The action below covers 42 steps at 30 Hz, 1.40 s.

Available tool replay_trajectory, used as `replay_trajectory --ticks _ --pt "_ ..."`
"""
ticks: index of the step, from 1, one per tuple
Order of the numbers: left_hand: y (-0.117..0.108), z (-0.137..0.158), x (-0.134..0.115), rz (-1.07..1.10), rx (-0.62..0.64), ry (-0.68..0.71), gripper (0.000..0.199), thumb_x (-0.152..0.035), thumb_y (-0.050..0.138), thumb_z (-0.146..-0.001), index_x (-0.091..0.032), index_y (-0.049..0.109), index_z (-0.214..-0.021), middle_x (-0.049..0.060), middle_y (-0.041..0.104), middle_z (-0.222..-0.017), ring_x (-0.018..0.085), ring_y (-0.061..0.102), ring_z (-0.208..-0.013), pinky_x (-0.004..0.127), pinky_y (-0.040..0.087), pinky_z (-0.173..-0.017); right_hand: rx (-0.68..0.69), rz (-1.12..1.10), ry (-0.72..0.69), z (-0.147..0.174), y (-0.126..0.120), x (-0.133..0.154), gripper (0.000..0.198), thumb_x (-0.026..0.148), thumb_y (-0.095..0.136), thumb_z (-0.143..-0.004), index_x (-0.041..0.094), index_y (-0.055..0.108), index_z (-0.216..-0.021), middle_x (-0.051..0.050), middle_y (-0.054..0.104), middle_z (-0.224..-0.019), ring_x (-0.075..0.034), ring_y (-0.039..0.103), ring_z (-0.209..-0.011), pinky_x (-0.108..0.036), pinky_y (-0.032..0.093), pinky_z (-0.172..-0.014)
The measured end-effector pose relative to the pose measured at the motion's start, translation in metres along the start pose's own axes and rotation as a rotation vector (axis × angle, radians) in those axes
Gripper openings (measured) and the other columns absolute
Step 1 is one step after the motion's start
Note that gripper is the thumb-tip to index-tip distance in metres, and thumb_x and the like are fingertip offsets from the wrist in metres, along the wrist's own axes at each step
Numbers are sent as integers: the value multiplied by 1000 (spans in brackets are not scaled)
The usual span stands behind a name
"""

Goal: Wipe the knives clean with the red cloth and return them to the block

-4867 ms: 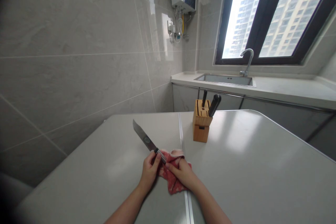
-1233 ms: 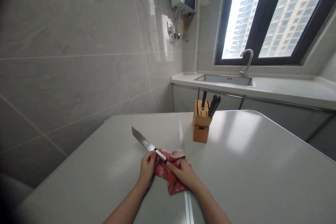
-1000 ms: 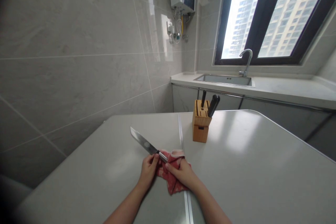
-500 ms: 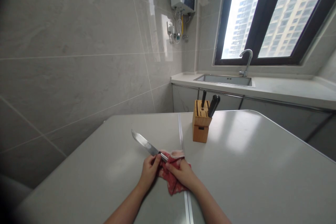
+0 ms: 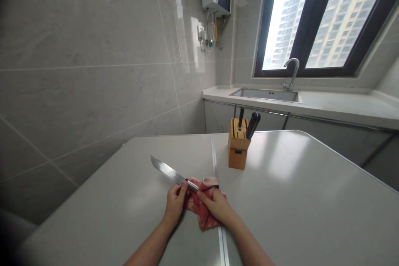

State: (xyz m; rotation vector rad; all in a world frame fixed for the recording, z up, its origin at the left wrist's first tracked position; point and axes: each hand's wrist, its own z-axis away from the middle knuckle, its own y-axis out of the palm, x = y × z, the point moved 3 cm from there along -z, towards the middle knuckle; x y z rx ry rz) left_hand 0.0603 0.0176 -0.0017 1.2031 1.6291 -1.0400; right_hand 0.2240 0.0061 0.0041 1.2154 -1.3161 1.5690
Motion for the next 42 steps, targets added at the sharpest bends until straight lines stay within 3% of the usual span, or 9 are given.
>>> replay_trajectory --ticks 5,10,20,32,42 --pt "-1 0 2 21 -29 1 40 -44 51 -83 -13 58 -59 -1 53 -54 12 46 -54 21 38 -53 25 -21 -14 1 1 6 52 60 50 -76 14 65 -93 -8 71 -94 -26 63 -91 -35 47 -82" --pt "-2 -1 2 43 -42 -18 40 -47 51 -82 -11 66 -70 1 58 -59 14 50 -57 22 40 -54 -29 -25 -20 -1 -1 3 55 61 53 -73 13 64 -96 -9 70 -98 -28 61 -95 -37 46 -85" --pt "-2 -1 1 36 -28 -23 38 -43 51 -84 -11 70 -88 4 63 -66 16 54 -64 24 43 -59 -4 -51 -19 -1 1 3 54 62 51 -74 13 65 -93 -8 71 -94 -27 63 -91 -35 47 -82" --pt "-6 -1 1 -2 -106 -8 40 -45 52 -83 -11 69 -73 2 61 -60 15 54 -59 24 43 -58 -35 -12 -16 -1 0 3 54 62 53 -72 15 66 -95 -8 71 -96 -29 62 -93 -39 46 -86" --pt "-5 -2 -1 48 -101 -45 42 -48 52 -81 -11 71 -85 4 65 -66 17 56 -62 26 44 -60 -20 -46 -35 0 -1 6 52 59 54 -74 14 64 -99 -9 70 -102 -30 61 -99 -41 44 -90"
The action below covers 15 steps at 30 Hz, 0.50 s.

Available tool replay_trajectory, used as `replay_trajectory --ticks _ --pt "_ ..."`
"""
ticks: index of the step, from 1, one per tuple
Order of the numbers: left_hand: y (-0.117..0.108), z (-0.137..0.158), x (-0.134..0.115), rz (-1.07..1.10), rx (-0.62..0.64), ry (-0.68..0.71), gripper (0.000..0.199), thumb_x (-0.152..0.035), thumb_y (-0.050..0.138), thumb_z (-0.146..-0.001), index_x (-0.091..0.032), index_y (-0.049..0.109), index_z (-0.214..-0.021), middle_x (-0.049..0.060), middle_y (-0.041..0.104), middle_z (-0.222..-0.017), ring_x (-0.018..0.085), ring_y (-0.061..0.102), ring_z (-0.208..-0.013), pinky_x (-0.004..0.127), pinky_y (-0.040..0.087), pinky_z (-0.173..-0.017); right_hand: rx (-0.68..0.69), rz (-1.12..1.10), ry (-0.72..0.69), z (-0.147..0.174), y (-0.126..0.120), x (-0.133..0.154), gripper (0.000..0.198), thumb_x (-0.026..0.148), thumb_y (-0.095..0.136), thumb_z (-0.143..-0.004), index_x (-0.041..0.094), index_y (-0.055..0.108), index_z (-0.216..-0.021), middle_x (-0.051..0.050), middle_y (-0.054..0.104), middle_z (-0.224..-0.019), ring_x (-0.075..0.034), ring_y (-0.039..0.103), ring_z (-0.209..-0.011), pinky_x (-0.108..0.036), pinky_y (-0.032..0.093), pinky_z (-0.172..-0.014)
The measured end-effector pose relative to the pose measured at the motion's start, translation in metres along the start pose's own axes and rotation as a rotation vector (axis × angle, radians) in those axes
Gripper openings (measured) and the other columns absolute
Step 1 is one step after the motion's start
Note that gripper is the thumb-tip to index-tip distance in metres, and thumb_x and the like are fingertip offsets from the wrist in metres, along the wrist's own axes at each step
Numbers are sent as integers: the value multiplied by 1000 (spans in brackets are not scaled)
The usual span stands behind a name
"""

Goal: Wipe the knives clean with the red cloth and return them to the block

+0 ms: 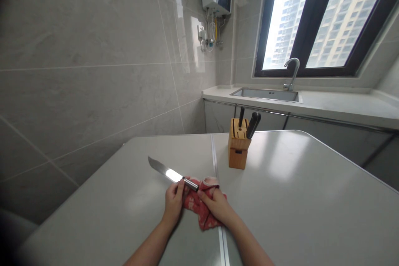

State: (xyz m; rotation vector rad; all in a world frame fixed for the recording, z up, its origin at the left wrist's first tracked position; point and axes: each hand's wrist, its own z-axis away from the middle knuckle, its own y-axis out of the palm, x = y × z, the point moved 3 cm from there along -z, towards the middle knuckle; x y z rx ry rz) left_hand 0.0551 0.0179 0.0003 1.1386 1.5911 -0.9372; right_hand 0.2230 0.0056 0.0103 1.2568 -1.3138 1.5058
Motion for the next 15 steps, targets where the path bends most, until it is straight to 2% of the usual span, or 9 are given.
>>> replay_trajectory --ticks 6,12,15 --pt "0 0 -1 -7 5 6 44 -49 50 -82 -11 70 -88 4 63 -64 17 55 -62 26 44 -60 23 -40 -15 -1 1 -1 53 60 54 -74 16 65 -100 -8 70 -102 -28 61 -99 -38 46 -89" --pt "2 0 5 -80 30 29 42 -47 49 -83 -11 68 -75 0 55 -56 14 48 -56 23 40 -55 19 -32 -34 -2 1 -4 54 59 55 -73 14 64 -102 -10 70 -102 -29 61 -97 -40 45 -90" --pt "2 -1 8 -74 37 13 43 -49 49 -83 -11 67 -75 1 56 -57 14 48 -57 23 40 -54 23 -20 -35 -2 1 -6 54 59 54 -74 13 64 -101 -10 70 -100 -29 61 -97 -41 45 -89"
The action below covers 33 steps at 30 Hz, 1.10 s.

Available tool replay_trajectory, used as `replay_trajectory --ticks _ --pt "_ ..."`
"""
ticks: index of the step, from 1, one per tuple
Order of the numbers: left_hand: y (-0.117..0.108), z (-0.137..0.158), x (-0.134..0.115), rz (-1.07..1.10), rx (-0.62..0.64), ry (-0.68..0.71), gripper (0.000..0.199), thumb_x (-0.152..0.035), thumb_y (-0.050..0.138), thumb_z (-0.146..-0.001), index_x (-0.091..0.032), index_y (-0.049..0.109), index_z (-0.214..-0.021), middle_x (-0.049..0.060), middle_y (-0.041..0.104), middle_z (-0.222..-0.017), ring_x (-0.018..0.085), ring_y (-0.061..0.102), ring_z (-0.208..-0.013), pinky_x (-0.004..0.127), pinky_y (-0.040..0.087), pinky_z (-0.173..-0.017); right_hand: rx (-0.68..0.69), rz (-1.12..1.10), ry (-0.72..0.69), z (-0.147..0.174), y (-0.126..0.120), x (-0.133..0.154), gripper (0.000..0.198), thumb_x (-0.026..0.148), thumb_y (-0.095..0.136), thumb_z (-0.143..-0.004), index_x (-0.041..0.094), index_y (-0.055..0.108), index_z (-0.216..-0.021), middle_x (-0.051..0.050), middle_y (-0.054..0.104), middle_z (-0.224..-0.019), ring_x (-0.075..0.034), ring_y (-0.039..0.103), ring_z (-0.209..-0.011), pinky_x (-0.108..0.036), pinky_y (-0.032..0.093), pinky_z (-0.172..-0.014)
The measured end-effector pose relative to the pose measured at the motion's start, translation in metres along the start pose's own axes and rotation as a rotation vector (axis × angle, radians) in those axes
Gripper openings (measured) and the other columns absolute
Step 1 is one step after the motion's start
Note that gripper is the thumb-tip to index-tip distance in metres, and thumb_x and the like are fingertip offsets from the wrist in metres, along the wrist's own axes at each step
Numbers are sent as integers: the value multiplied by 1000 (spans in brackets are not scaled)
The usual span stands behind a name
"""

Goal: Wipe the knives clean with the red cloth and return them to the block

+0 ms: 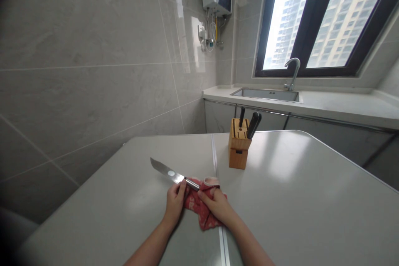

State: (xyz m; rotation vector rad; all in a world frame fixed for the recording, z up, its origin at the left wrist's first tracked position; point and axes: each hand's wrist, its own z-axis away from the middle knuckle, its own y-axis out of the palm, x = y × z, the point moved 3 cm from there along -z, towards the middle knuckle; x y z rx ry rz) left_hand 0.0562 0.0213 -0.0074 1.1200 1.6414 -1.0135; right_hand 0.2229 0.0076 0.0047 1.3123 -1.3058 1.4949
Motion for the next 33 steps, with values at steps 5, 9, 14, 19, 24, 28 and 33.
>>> replay_trajectory --ticks 5,9,14,19,24,28,33 --pt "0 0 -1 -7 10 -2 43 -50 49 -82 -11 65 -71 0 55 -58 14 48 -57 22 39 -55 -35 7 11 1 -1 2 52 58 56 -73 15 64 -100 -9 70 -100 -29 62 -96 -39 45 -88" --pt "0 1 -4 -5 19 4 43 -49 49 -83 -12 63 -66 0 53 -56 13 47 -56 22 39 -54 -14 -5 17 1 0 2 50 57 55 -75 14 64 -99 -9 70 -99 -28 62 -96 -39 45 -88" --pt "0 1 -5 -2 15 22 42 -48 50 -82 -13 61 -64 0 54 -56 13 48 -56 22 39 -55 -22 -4 18 0 0 -1 51 56 55 -75 13 62 -102 -9 69 -102 -28 61 -99 -39 44 -90" --pt "0 2 -4 -4 22 14 42 -48 49 -83 -12 66 -70 2 57 -59 14 49 -58 23 40 -55 -21 4 23 0 0 -1 51 56 53 -76 12 62 -101 -10 69 -101 -28 61 -97 -39 45 -89" --pt "0 2 -3 1 20 17 40 -45 49 -84 -11 66 -73 1 56 -59 14 49 -59 23 40 -56 -21 31 31 0 0 1 51 57 52 -77 13 63 -99 -10 70 -101 -29 61 -97 -39 44 -89" --pt "0 2 -3 -3 19 11 39 -44 49 -85 -11 66 -73 1 55 -59 14 49 -58 23 39 -56 -30 7 34 -1 0 -1 53 59 51 -76 13 63 -100 -9 70 -98 -28 61 -96 -39 45 -89" --pt "-2 2 -4 -23 -21 31 41 -44 48 -85 -12 61 -62 0 54 -56 13 49 -57 23 39 -56 -29 -3 33 -2 0 -3 57 61 50 -76 13 61 -104 -9 68 -106 -29 59 -103 -41 42 -93"
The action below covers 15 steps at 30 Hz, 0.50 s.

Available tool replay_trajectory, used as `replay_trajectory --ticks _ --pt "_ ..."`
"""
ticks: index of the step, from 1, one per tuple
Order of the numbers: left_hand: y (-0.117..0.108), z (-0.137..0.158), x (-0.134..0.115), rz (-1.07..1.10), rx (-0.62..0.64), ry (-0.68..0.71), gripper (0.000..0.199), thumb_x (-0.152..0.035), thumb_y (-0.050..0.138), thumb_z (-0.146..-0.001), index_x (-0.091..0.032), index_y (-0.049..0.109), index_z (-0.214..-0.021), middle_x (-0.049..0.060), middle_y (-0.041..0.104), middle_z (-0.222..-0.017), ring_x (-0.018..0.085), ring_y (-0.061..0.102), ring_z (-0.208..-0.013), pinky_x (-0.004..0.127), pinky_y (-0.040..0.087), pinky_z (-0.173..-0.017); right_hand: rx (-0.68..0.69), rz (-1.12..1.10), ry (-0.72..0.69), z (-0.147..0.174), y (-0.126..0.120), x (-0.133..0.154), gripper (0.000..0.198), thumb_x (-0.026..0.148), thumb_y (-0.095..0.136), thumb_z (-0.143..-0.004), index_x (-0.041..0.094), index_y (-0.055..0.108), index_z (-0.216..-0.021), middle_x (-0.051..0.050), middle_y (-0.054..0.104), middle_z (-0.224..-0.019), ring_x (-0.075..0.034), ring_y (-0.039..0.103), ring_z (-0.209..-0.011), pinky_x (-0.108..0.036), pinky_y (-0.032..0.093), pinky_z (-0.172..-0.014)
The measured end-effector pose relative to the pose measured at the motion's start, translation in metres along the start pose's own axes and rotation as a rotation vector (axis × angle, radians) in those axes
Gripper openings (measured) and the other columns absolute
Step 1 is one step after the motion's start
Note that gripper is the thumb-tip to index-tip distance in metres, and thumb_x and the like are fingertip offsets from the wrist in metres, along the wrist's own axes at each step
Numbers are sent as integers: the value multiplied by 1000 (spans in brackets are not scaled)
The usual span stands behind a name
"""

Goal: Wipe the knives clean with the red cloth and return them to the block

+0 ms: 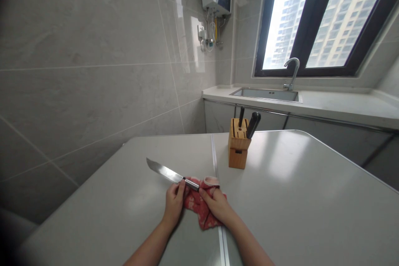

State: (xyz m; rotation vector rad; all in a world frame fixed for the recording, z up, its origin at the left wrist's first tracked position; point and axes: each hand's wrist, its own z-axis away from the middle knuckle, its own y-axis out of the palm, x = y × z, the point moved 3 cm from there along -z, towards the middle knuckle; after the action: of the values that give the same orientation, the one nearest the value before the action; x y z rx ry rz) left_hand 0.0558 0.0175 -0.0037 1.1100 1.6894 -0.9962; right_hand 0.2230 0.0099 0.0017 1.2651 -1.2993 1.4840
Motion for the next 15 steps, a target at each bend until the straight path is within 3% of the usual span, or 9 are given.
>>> replay_trajectory --ticks 5,11,15 --pt "-1 0 -1 9 -37 10 41 -45 51 -82 -13 61 -59 0 54 -54 13 49 -55 23 40 -55 1 8 5 0 0 2 58 63 50 -74 14 63 -103 -9 68 -106 -30 58 -103 -42 41 -94" --pt "-1 -2 -4 93 -13 -43 41 -47 51 -82 -11 70 -84 4 64 -66 16 56 -64 25 44 -63 57 -62 -66 -1 1 6 53 56 46 -81 15 60 -111 -7 66 -110 -27 55 -109 -40 36 -100" --pt "-1 -3 -3 90 -15 -32 41 -47 50 -82 -11 70 -85 3 65 -67 17 55 -64 25 43 -64 71 -92 -72 -2 2 6 54 57 46 -81 15 61 -111 -7 68 -106 -27 57 -105 -40 38 -99"
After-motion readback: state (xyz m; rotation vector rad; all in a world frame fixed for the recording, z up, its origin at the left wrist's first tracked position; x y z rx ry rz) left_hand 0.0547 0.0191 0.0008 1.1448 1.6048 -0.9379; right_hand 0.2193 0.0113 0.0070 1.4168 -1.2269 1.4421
